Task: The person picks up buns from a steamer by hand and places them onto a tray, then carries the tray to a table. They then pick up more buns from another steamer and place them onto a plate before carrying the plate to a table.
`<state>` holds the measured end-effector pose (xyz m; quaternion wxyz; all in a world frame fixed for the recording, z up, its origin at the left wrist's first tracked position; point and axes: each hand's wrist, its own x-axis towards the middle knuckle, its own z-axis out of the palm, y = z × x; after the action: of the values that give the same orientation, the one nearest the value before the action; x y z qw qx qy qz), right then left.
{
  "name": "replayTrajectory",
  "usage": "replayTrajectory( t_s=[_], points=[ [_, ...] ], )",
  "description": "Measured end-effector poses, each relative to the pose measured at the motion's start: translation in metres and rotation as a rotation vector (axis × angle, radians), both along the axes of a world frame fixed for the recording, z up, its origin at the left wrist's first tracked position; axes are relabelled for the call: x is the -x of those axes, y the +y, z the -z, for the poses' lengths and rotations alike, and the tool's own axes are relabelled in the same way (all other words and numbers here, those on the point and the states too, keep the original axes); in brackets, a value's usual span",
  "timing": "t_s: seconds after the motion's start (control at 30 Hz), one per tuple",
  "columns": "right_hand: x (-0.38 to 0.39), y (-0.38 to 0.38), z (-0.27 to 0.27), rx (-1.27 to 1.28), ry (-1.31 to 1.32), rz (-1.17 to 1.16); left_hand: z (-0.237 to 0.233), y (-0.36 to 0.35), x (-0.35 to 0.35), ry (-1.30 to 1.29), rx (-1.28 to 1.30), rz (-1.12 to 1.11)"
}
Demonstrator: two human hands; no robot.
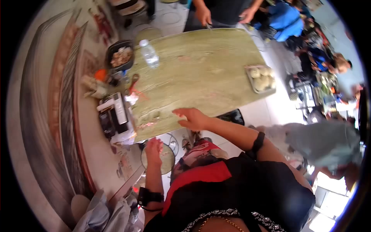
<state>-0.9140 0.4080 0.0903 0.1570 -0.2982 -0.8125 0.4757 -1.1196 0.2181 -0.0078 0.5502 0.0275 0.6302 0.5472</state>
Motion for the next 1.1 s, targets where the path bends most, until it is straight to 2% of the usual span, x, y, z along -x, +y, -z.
replayTrajectory(
  t_s=[0.13,0.23,0.3,0.37,0.4,0.5,0.67,0.8,0.9,0.97,1.0,1.03,1.07,1.1],
  points=[
    [0.116,0.065,0.029,0.248,0.104,-0.07,-0.016,-0.033,0.003,-0.031,0.139,-0.205],
    [0.2,0.117,0.076,0.641,0.18,0.102,-0.037,-0.052,0.009,0.029,0.234,-0.369],
    [0.254,0.154,0.087,0.71,0.261,0.361,-0.059,-0.059,0.009,0.039,0.333,-0.575],
    [0.298,0.178,0.106,0.772,0.329,0.674,-0.051,-0.09,0.004,-0.038,0.263,-0.775],
    [0.321,0.197,0.113,0.78,0.368,0.841,-0.053,-0.091,0.0,-0.017,0.335,-0.785],
    [0.346,0.234,0.114,0.891,0.497,0.676,-0.056,-0.09,-0.022,-0.069,0.399,-0.877],
    [0.361,0.247,0.106,0.87,0.43,0.741,-0.039,-0.077,-0.049,-0.209,0.298,-0.907],
    [0.373,0.256,0.108,0.896,0.447,0.742,-0.052,-0.046,-0.045,-0.211,0.326,-0.802],
    [0.379,0.268,0.111,0.977,0.494,0.734,-0.053,-0.05,-0.039,-0.137,0.277,-0.711],
    [0.386,0.267,0.129,0.998,0.706,0.797,-0.055,-0.053,-0.037,-0.134,0.319,-0.769],
    [0.379,0.263,0.131,1.123,0.705,0.657,-0.056,-0.056,-0.035,-0.138,0.345,-0.77],
    [0.387,0.275,0.163,1.165,0.609,0.54,-0.053,-0.058,-0.033,-0.123,0.354,-0.771],
    [0.386,0.255,0.163,1.04,0.72,0.672,-0.05,-0.063,-0.034,-0.113,0.367,-0.759],
    [0.398,0.251,0.201,0.856,0.445,0.778,-0.044,-0.069,-0.035,-0.1,0.379,-0.75]
  ],
)
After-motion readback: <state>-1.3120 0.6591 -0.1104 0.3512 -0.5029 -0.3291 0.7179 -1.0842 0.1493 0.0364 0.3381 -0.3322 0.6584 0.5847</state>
